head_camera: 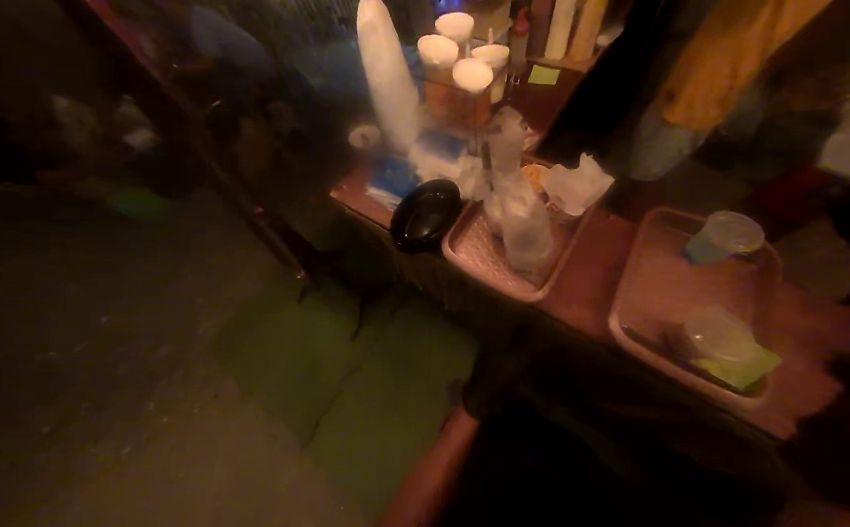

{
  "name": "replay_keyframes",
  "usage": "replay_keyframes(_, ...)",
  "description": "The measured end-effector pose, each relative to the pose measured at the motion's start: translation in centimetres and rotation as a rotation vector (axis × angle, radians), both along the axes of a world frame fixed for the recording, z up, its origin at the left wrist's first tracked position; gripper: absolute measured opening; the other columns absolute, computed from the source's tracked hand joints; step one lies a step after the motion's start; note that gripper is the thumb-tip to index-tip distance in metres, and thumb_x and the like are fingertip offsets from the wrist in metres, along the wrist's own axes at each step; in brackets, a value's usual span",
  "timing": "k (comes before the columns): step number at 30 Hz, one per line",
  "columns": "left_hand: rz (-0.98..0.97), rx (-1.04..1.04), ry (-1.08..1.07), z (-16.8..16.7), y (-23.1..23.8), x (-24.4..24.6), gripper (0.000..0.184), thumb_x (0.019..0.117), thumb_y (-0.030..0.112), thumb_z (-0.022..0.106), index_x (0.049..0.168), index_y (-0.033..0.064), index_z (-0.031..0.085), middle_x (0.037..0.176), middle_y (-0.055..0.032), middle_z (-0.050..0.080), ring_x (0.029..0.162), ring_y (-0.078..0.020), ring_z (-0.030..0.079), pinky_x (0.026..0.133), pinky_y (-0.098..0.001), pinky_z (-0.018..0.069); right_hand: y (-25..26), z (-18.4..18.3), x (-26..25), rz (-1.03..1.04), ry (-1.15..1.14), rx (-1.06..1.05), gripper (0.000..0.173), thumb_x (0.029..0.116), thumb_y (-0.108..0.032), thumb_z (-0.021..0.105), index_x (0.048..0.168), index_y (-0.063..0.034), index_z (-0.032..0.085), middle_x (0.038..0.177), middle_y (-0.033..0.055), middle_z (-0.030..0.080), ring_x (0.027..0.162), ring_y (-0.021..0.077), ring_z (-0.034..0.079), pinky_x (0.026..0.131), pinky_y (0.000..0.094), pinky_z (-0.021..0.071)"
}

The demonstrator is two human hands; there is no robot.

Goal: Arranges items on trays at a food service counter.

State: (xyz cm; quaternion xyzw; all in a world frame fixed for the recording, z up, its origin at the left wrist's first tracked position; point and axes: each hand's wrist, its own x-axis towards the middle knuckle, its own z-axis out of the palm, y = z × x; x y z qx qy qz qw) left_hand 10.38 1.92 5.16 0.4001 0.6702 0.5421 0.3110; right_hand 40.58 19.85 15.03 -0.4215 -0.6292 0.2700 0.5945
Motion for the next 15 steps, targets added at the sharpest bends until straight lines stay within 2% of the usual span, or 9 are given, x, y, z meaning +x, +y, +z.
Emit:
replay_keyframes(2, 0.039, -0.042, 0.003, 0.4, -2.0, -2.8, 0.032, 0.1001, 0.021, 0.064, 0.128, 0.0049, 0.067, 0.114, -0.007, 0.072, 0.102, -0.0137, 0.069, 0.092, -0.0342, 0.0584, -0.5, -0.5, -4.3, 0.091, -0.036, 0.027, 0.038, 0.1003, -0.006, 0.059, 0.134, 0.0105, 0.052, 0.119, 0.0085, 0.066, 0.093, 0.0062, 0.066, 0.081, 0.0251, 0.0592)
replay_keyframes(7, 0.148, -0.095, -0.059, 0.7, -5.7, -8.8, 0.037, 0.1001, 0.016, 0.063, 0.134, 0.0008, 0.062, 0.12, -0.011, 0.071, 0.105, -0.0149, 0.07, 0.093, -0.034, 0.0589, -2.5, -0.5, -13.6, 0.173, -0.208, -0.106, 0.045, 0.0989, -0.013, 0.063, 0.137, 0.0076, 0.054, 0.127, 0.0164, 0.064, 0.103, 0.0088, 0.065, 0.088, 0.0227, 0.0561)
replay_keyframes(11, 0.189, -0.093, -0.083, 1.0, -6.8, -12.7, 0.03, 0.1001, 0.014, 0.063, 0.126, 0.0004, 0.065, 0.111, -0.0085, 0.072, 0.096, -0.0137, 0.07, 0.086, -0.0321, 0.0604, -1.7, -2.1, -17.3, 0.178, -0.292, -0.239, 0.046, 0.0981, -0.021, 0.065, 0.138, -0.0007, 0.057, 0.131, 0.0141, 0.064, 0.108, 0.0132, 0.065, 0.091, 0.0278, 0.0558)
replay_keyframes(15, 0.164, -0.02, -0.015, 0.9, -5.9, -15.5, 0.029, 0.1018, 0.014, 0.061, 0.126, -0.0006, 0.064, 0.112, -0.0092, 0.072, 0.096, -0.0156, 0.071, 0.085, -0.0333, 0.0618, -0.1, -2.5, -19.3, 0.128, -0.358, -0.376, 0.048, 0.0978, -0.026, 0.068, 0.143, -0.0147, 0.057, 0.137, 0.0091, 0.062, 0.112, 0.0161, 0.066, 0.093, 0.0342, 0.0574)
